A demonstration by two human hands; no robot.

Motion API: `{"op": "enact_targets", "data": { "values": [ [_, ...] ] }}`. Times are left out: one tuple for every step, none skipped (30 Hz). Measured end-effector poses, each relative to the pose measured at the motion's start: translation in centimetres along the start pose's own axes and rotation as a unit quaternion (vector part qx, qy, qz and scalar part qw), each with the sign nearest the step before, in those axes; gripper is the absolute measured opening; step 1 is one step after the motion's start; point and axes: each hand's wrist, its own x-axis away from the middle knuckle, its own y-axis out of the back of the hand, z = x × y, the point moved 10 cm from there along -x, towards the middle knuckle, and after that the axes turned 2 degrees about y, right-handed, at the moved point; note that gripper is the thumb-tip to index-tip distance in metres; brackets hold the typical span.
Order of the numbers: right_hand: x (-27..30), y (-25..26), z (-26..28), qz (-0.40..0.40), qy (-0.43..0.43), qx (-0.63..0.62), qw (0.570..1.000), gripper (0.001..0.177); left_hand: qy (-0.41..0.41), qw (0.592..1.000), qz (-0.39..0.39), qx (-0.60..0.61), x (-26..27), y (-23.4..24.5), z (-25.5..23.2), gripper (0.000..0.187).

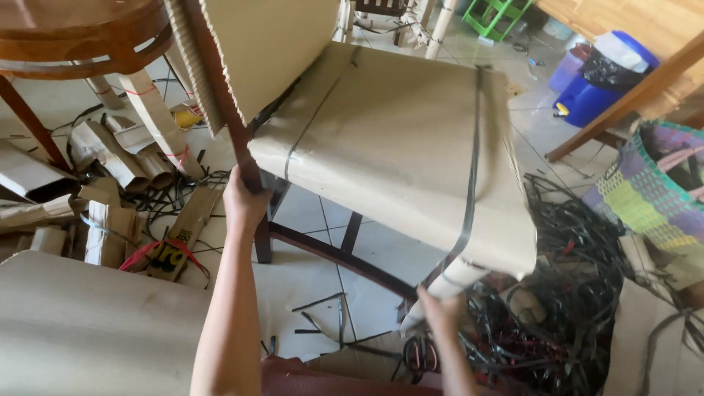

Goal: The person wraps a chair leg with a strip of beige material, secures it with black plastic ties, and trims the excess with scissors. The process is repeated on another leg.

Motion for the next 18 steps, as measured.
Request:
{"op": "enact_targets", "data": {
  "values": [
    [0.7, 0.5, 2.7, -0.001, -0.003, -0.001, 1.0, 0.049, -0.001, 1.0, 0.003, -0.002, 1.0, -0.1, 0.5, 0.054],
    [1.4, 0.6, 5.8, 0.006, 0.014, -0.022, 1.0, 0.067, -0.022, 0.999, -0.023, 0.022, 1.9, 0.6, 0.7, 0.06],
    [2.0, 0.5, 9.1, 0.017, 0.036, -0.039, 0.998, 0.085, -0.04, 0.997, -0.053, 0.049, 2.9, 1.4, 1.2, 0.066],
    [0.0, 0.0, 8.2, 0.02, 0.036, -0.037, 0.998, 0.085, -0.037, 0.997, -0.055, 0.049, 4.1, 1.7, 0.8, 0.066],
    [-2.0, -0.7, 7.5, 0.023, 0.047, -0.03, 0.998, 0.082, -0.024, 0.996, -0.062, 0.053, 5.3, 2.2, 0.6, 0.066],
    [-4.1, -1.4, 6.8, 0.026, 0.058, -0.022, 0.998, 0.08, -0.01, 0.996, -0.069, 0.057, 6.4, 2.5, 0.3, 0.067],
    [-5.7, -1.8, 6.5, 0.028, 0.057, -0.021, 0.998, 0.08, -0.008, 0.996, -0.07, 0.056, 7.1, 2.6, 0.4, 0.067],
    [-7.3, -2.2, 6.6, 0.032, 0.072, -0.006, 0.997, 0.079, -0.002, 0.995, -0.088, 0.056, 7.7, 2.9, 0.7, 0.069],
    [-9.0, -2.7, 6.8, 0.038, 0.089, 0.009, 0.995, 0.078, 0.005, 0.993, -0.107, 0.056, 8.5, 3.2, 0.9, 0.071],
    [-10.1, -3.6, 6.6, 0.041, 0.089, 0.011, 0.995, 0.078, 0.008, 0.992, -0.109, 0.055, 9.2, 3.4, 0.7, 0.071],
    [-11.1, -4.6, 6.7, 0.042, 0.109, 0.009, 0.993, 0.072, 0.013, 0.991, -0.12, 0.056, 9.8, 3.7, 0.6, 0.07],
    [-12.2, -5.6, 6.9, 0.043, 0.128, 0.006, 0.991, 0.067, 0.018, 0.989, -0.132, 0.057, 10.4, 3.9, 0.5, 0.07],
    [-12.3, -6.2, 7.5, 0.045, 0.126, 0.01, 0.991, 0.067, 0.023, 0.989, -0.132, 0.056, 10.5, 4.0, 0.9, 0.07],
    [-12.4, -7.0, 8.6, 0.055, 0.151, 0.007, 0.987, 0.065, 0.011, 0.988, -0.137, 0.066, 10.6, 4.0, 1.0, 0.072],
    [-12.5, -7.6, 9.6, 0.062, 0.173, 0.003, 0.983, 0.064, -0.003, 0.987, -0.14, 0.075, 10.6, 3.9, 1.0, 0.074],
    [-13.4, -8.0, 9.7, 0.063, 0.169, 0.005, 0.984, 0.064, 0.001, 0.988, -0.138, 0.072, 10.7, 3.6, 1.1, 0.074],
    [-14.2, -8.8, 10.2, 0.074, 0.183, 0.034, 0.98, 0.067, -0.012, 0.987, -0.145, 0.065, 10.8, 3.6, 0.8, 0.074],
    [-15.0, -9.5, 10.8, 0.084, 0.196, 0.064, 0.975, 0.069, -0.025, 0.986, -0.152, 0.057, 10.9, 3.7, 0.5, 0.074]
  ]
}}
